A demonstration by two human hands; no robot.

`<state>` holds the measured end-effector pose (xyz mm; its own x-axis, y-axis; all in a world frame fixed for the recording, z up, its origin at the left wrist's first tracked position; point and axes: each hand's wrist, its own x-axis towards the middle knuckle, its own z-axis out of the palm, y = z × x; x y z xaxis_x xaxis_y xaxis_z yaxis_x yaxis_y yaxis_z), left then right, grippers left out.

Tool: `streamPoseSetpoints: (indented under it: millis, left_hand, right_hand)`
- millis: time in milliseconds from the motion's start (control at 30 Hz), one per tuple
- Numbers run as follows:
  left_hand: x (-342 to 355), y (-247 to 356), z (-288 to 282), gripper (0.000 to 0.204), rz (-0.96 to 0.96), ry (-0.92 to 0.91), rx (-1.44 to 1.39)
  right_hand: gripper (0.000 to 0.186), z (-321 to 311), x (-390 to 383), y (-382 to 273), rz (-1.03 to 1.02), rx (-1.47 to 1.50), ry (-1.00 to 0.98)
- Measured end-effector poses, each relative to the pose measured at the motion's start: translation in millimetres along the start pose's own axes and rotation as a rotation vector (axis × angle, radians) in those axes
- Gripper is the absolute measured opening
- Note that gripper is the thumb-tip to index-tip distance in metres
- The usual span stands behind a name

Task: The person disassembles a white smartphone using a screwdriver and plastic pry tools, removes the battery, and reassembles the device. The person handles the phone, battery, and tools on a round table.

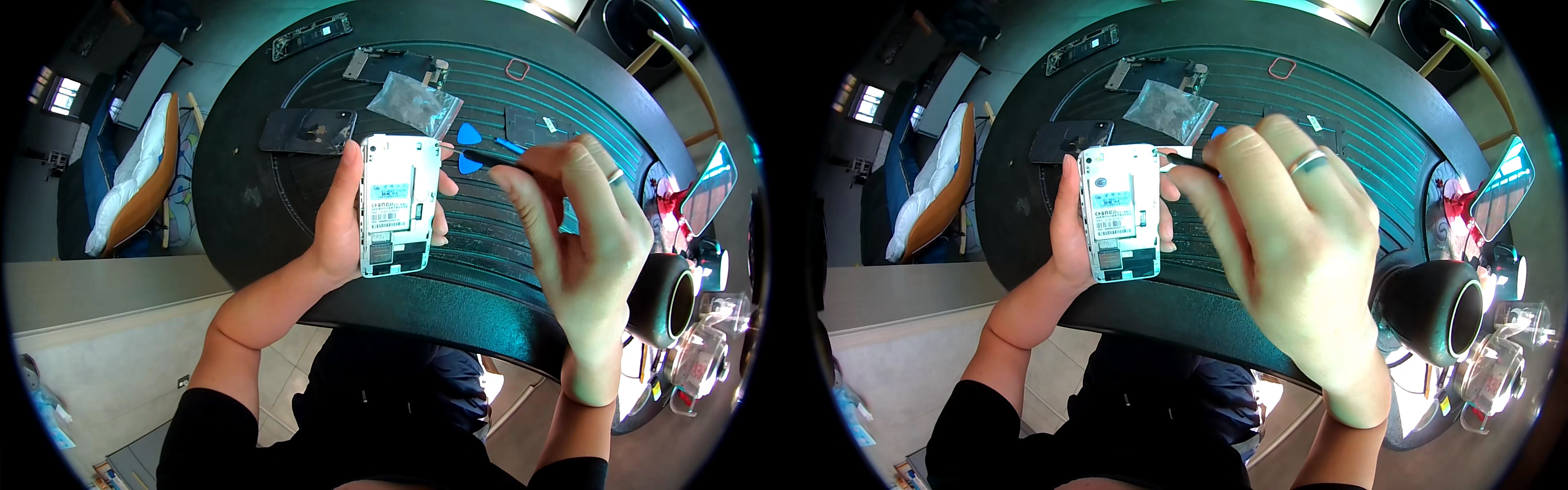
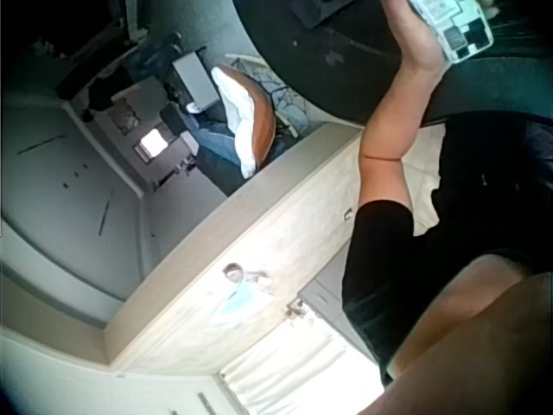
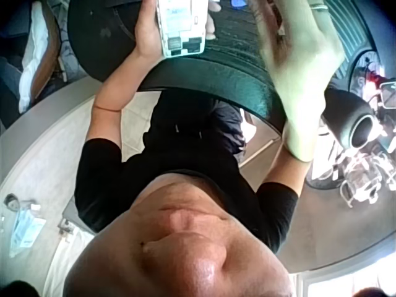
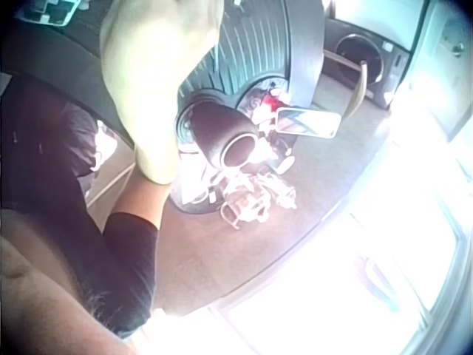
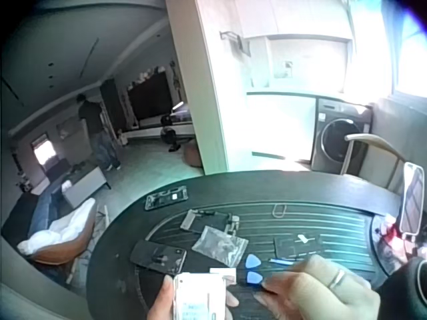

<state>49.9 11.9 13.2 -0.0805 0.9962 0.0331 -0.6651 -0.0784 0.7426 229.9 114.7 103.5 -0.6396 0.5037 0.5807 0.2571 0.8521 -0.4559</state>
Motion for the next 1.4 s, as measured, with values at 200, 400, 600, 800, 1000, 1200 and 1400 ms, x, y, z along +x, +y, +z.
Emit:
streamPoseSetpoints:
  millis: [200,400,600,800,1000,1200,1400]
  left_hand:
    - [-1.4,-3.4,0.0,0.089,0.018,0.053,-0.045]
    - [1.4,0.0,1.7,0.090,-0.035,0.014,-0.028]
    - [0.2,-1.5,0.9,0.090,-0.048,0.012,-0.023]
    - [-1.8,-2.2,-0.4,0.091,-0.047,0.020,-0.036]
    - [1.7,-4.1,-0.3,0.090,-0.026,0.023,-0.053]
    - [-1.9,0.2,1.2,0.087,-0.024,0.022,0.011]
    - [0.9,-2.9,0.0,0.089,-0.054,0.065,0.006]
  right_hand:
    - [0.020,4.5,0.3,2.2,-0.064,0.151,0.008]
    - [0.018,10.3,1.1,4.1,-0.127,0.117,0.097]
    - [0.012,9.6,-1.0,7.1,-0.082,0.139,0.111]
    - [0.012,4.8,-3.5,4.3,0.005,0.056,0.056]
    - [0.015,7.6,0.1,4.7,-0.059,0.033,0.115]
    - [0.015,8.7,0.6,-2.7,-0.021,0.015,0.092]
    - [0.014,9.1,-4.0,6.8,0.047,0.146,0.043]
